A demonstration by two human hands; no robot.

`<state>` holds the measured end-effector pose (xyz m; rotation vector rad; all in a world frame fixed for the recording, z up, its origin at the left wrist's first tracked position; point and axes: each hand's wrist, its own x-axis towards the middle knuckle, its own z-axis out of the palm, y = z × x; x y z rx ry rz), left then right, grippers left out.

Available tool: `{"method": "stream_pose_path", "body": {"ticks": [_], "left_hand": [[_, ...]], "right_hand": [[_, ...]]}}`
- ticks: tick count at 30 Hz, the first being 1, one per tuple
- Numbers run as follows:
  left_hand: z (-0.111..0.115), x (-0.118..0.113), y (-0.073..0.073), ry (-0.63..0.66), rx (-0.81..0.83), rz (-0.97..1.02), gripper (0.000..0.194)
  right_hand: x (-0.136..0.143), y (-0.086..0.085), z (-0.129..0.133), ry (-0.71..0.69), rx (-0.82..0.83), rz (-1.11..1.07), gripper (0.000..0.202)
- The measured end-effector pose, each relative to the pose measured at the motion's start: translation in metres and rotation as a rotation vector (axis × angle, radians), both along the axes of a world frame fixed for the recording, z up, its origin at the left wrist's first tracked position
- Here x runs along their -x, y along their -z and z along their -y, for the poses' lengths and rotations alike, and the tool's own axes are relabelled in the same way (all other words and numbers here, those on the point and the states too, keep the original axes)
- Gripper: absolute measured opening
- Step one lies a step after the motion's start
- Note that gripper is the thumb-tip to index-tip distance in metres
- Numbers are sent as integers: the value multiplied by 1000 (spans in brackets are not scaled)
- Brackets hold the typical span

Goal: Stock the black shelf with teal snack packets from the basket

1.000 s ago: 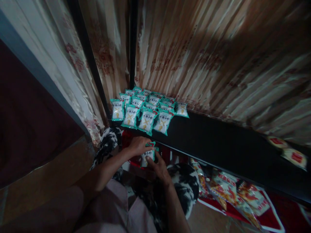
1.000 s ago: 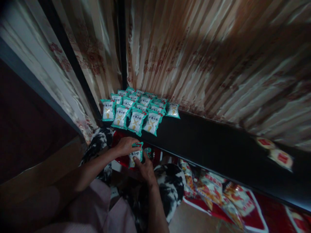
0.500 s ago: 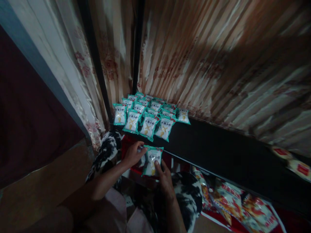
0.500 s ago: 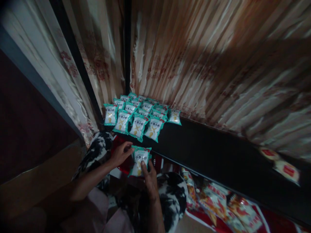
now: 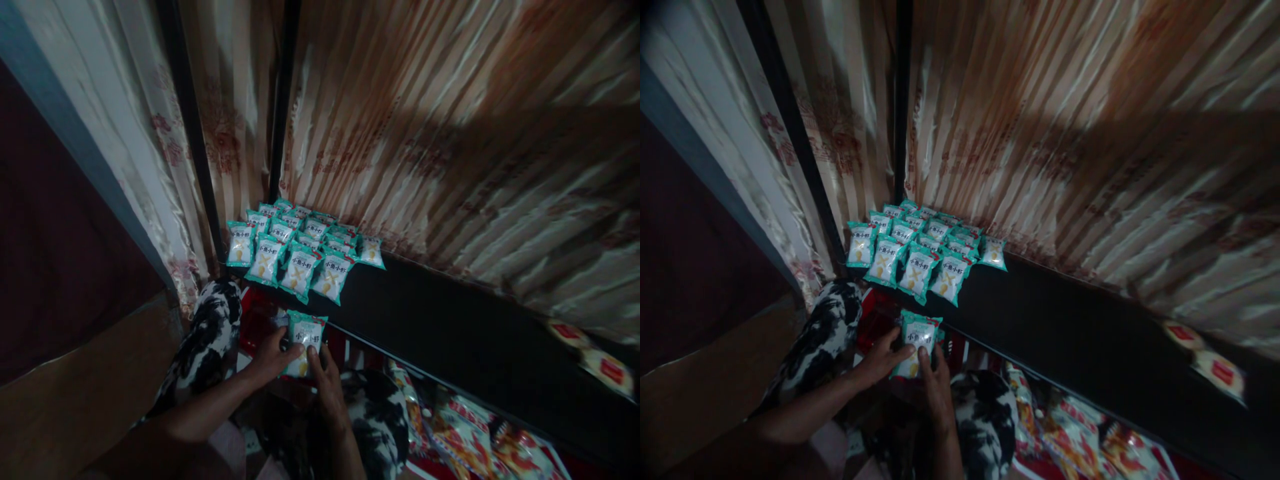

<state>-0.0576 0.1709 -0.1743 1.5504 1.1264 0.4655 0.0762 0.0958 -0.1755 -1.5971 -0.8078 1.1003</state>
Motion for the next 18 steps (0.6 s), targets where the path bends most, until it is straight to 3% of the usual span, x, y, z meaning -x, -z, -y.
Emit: {"method": "stream_pose_path", "body": {"ticks": [4, 11, 18], "left_hand": [[0, -3, 3, -47, 14, 131, 44], [-3, -3, 12, -69, -6, 173, 43], [3, -8, 1, -111, 68, 229, 47]], "right_hand": [[-3, -2, 0, -2, -5, -60, 66], [-1, -5, -1, -63, -32, -163, 68], [-3, 5, 1, 16, -5, -135, 73]]}}
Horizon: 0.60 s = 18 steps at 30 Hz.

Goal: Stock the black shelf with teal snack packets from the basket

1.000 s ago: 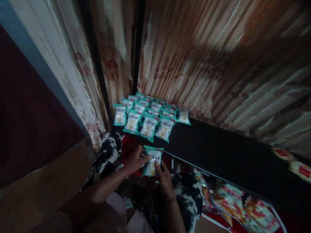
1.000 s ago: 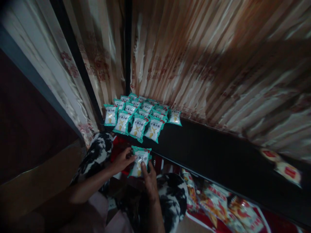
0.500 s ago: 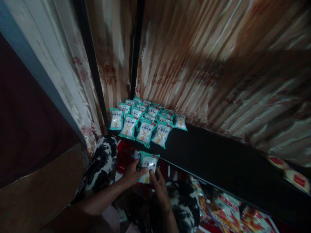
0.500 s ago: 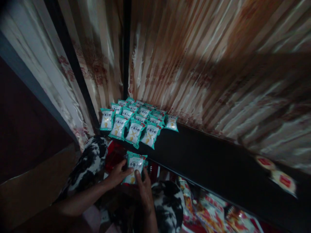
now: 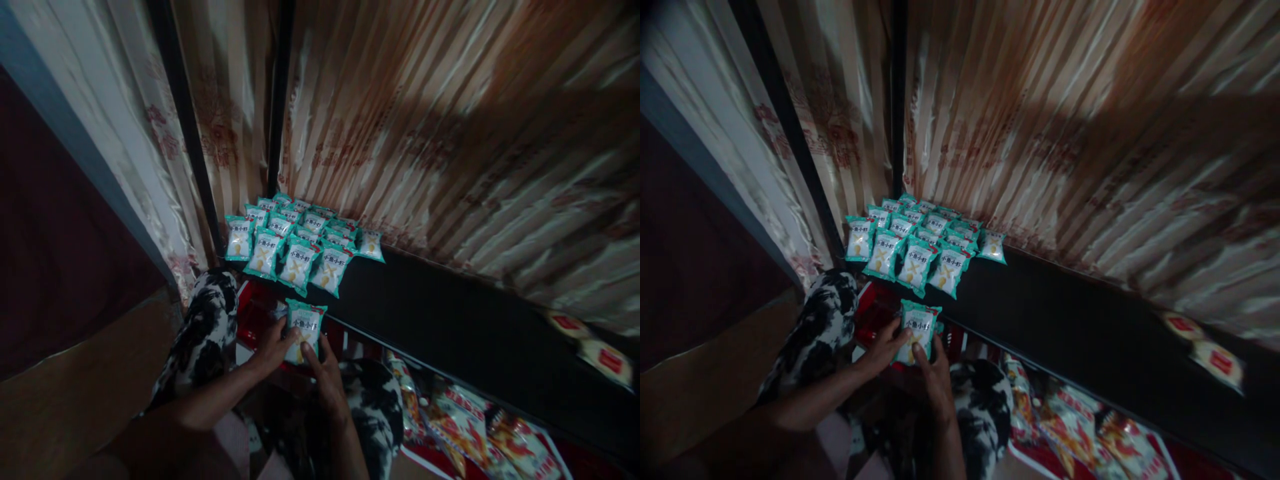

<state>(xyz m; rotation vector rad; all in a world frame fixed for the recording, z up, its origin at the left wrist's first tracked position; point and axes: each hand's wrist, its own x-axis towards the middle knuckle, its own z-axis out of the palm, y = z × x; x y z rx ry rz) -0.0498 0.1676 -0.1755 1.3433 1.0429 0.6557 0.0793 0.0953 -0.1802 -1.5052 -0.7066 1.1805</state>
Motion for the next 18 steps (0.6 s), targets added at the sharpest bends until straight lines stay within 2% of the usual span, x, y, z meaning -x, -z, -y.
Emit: {"method": "stream_pose_path", "body": {"ticks": [4, 9, 14, 18], "left_hand": [[3, -4, 0, -29, -3, -41, 46], [4, -5, 7, -142, 43, -138, 50], [6, -7, 8, -116, 10, -123, 50], [6, -12, 7, -151, 2, -153, 51]], "right_hand": [[2, -3, 3, -6, -33, -33, 72], [5, -4, 6, -2, -27, -72, 76], [3, 3, 5, -12, -11, -71, 80], [2, 3, 5, 7, -29, -39, 80]]}}
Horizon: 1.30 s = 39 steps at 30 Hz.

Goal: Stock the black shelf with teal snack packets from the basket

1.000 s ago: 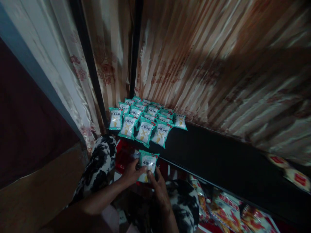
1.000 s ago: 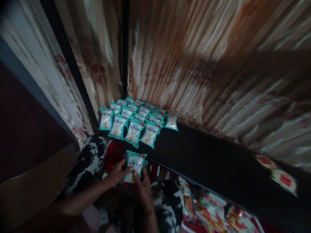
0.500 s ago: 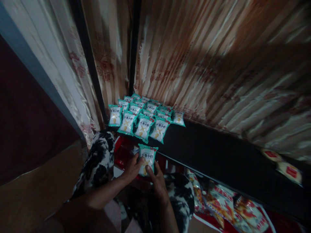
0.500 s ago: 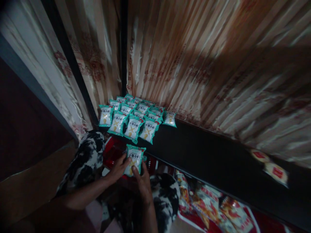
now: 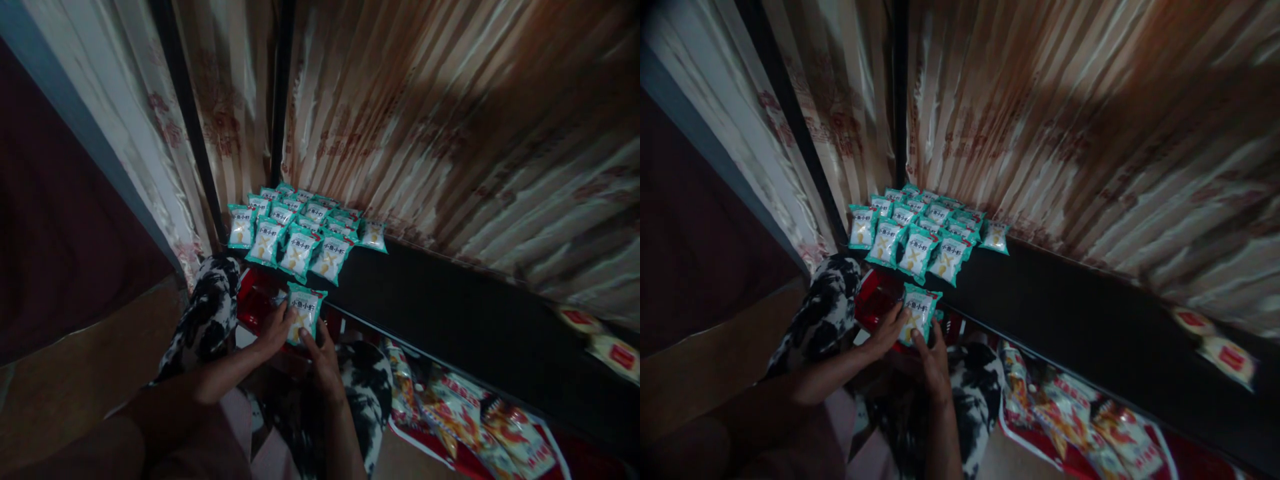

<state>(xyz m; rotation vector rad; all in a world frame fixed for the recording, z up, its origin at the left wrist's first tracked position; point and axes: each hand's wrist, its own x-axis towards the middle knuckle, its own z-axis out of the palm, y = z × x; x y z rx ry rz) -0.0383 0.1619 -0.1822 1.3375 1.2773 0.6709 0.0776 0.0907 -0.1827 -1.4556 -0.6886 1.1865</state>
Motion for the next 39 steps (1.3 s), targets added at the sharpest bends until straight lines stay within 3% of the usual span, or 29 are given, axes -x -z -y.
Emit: {"method": "stream_pose_path", "body": {"ticks": [13, 25, 34, 39], "left_hand": [[11, -16, -10, -60, 11, -45, 49], [13, -14, -17, -63, -86, 7, 46], [11, -3, -13, -127, -44, 31, 44], [12, -1, -9, -133, -35, 42, 39]], "right_hand": [[-11, 1, 5, 12, -30, 26, 80], [-2, -12, 7, 41, -68, 108, 76], [4, -17, 7, -36, -69, 46, 75], [6, -11, 6, -24, -6, 93, 79]]}}
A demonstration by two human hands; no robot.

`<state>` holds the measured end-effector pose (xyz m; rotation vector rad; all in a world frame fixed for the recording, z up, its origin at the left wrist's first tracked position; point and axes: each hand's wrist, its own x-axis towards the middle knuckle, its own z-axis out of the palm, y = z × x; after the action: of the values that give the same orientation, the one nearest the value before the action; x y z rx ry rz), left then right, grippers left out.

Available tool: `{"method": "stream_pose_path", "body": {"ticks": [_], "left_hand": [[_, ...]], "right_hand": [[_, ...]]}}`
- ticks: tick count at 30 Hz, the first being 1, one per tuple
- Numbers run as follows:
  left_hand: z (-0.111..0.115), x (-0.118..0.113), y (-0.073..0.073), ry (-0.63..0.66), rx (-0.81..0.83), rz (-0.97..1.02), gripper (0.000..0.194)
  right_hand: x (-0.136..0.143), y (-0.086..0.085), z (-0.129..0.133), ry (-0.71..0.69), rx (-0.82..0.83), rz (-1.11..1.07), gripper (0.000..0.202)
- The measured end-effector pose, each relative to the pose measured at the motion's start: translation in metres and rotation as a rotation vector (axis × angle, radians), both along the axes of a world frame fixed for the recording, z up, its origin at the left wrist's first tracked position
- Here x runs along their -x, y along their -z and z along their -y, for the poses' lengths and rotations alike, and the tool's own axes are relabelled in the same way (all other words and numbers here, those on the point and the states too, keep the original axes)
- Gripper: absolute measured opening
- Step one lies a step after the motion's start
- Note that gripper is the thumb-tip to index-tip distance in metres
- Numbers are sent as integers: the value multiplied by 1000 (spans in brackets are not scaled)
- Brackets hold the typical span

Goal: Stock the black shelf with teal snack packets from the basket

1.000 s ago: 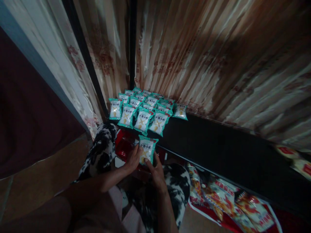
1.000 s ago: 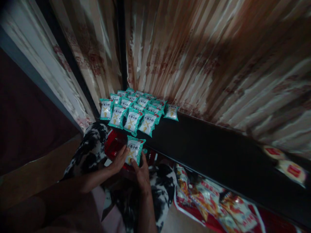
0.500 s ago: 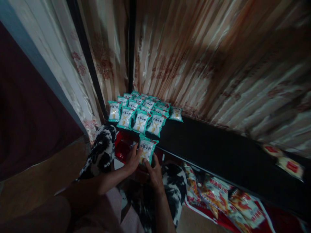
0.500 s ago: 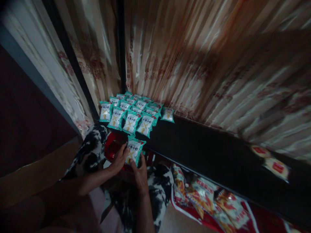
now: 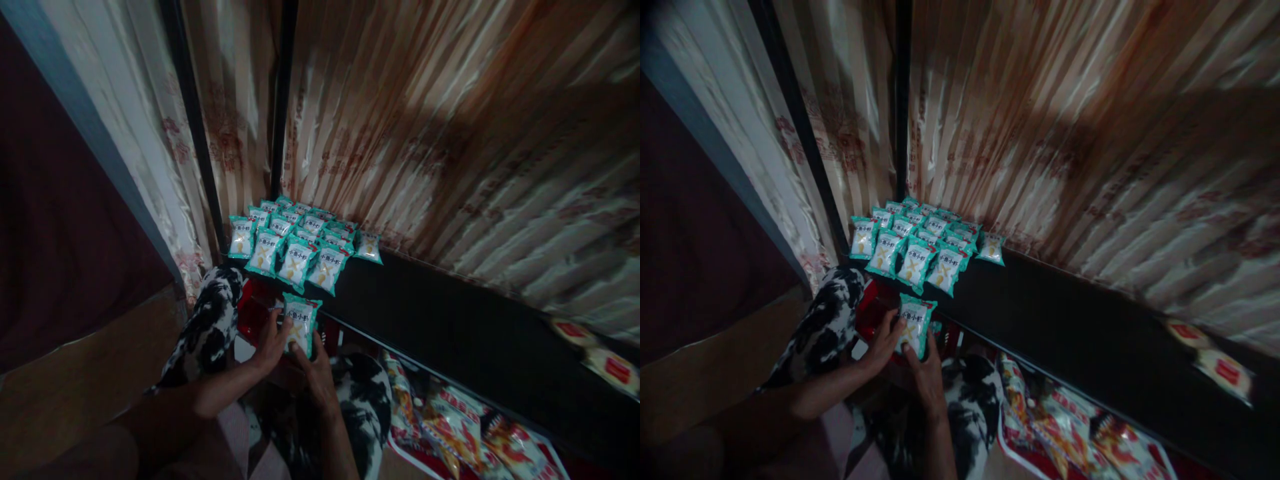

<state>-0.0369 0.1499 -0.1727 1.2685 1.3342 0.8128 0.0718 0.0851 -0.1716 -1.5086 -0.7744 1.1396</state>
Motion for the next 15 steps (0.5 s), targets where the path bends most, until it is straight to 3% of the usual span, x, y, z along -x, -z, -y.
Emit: {"method": "stream_pose_path", "body": {"ticks": [7, 11, 15], "left_hand": [[3, 0, 7, -66, -163, 19, 31], [1, -1, -2, 4, -228, -9, 22], [3, -2, -15, 118, -138, 17, 27]], "right_hand": [[-2, 12, -3, 155, -14, 213, 82], [-4, 12, -4, 151, 8, 303, 82], [-5, 13, 1, 170, 31, 349, 84]]}}
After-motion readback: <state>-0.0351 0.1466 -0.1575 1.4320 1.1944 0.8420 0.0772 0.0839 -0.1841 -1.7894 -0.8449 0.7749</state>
